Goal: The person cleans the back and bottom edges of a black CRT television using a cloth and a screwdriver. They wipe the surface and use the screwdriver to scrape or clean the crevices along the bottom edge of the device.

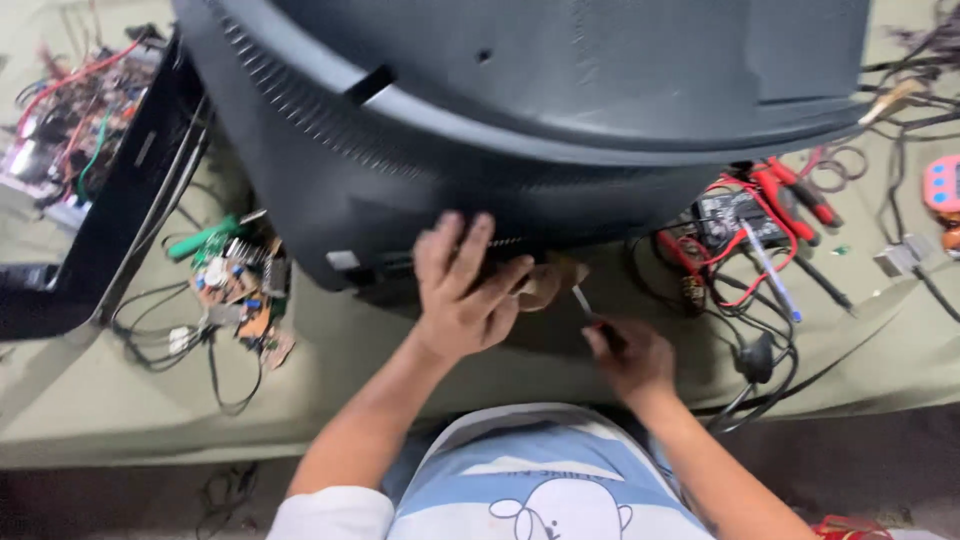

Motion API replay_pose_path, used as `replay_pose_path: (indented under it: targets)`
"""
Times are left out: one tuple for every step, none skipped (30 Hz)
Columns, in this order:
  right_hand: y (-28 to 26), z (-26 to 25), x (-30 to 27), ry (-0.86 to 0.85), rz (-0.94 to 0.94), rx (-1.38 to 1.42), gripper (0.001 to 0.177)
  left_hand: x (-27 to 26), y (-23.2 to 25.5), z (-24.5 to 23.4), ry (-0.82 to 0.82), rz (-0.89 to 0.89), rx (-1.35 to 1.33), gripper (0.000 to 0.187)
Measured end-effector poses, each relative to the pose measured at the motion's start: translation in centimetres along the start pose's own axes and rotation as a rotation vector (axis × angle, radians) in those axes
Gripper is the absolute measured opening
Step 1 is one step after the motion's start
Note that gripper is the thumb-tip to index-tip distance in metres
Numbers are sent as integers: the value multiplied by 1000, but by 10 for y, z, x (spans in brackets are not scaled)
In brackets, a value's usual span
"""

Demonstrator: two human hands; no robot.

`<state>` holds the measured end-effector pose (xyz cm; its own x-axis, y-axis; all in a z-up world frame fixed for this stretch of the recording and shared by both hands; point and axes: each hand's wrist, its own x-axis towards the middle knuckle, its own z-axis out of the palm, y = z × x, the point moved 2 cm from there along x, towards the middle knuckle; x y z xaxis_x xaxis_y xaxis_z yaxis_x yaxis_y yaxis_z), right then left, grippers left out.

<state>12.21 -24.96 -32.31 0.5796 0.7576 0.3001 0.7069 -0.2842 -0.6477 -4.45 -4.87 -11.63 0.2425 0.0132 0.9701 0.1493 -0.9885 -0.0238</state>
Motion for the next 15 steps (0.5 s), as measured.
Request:
replay_pose_path:
  targets:
    - [0,-5,2,44,-15,-31,28,-12,3,-7,-55,-56,-111,31]
    - [1,-12,9,95,-36,-65,25,-24,6,-10,-100,-110,-222,24]
    - [-3,-12,13,87,-49,-64,25,-47,9,-16,-95,-115,-209,24]
    - [-5,-13,17,8,61,-78,22,-71,13,-18,-186,-165,-220,23]
    - [-8,-14,20,-68,172,-94,24,-94,17,-21,-276,-216,-232,22]
    - [-23,-15,24,-75,157,-97,24,-105,19,-27,-266,-222,-220,22]
    - [-41,-16,28,-33,61,-172,24,-115,21,-32,-335,-261,-268,22]
    - [-60,-17,32,12,-37,-243,28,-125,22,-37,-403,-299,-317,23]
    - [-73,-15,32,8,-54,-244,28,-127,22,-42,-392,-303,-304,23]
    - [-88,-14,32,45,-195,-198,51,-128,22,-46,-400,-325,-342,20]
    - [-102,-13,31,83,-335,-149,76,-130,23,-50,-407,-346,-381,17]
    - [-111,-4,29,80,-341,-151,76,-130,26,-51,-401,-349,-378,17]
    - [-117,8,27,-147,-257,-87,70,-130,29,-51,-391,-397,-420,14]
    - [-122,19,24,-369,-163,-25,66,-129,33,-50,-383,-442,-468,12]
    - [-127,23,24,-369,-163,-30,66,-131,32,-52,-379,-443,-471,12]
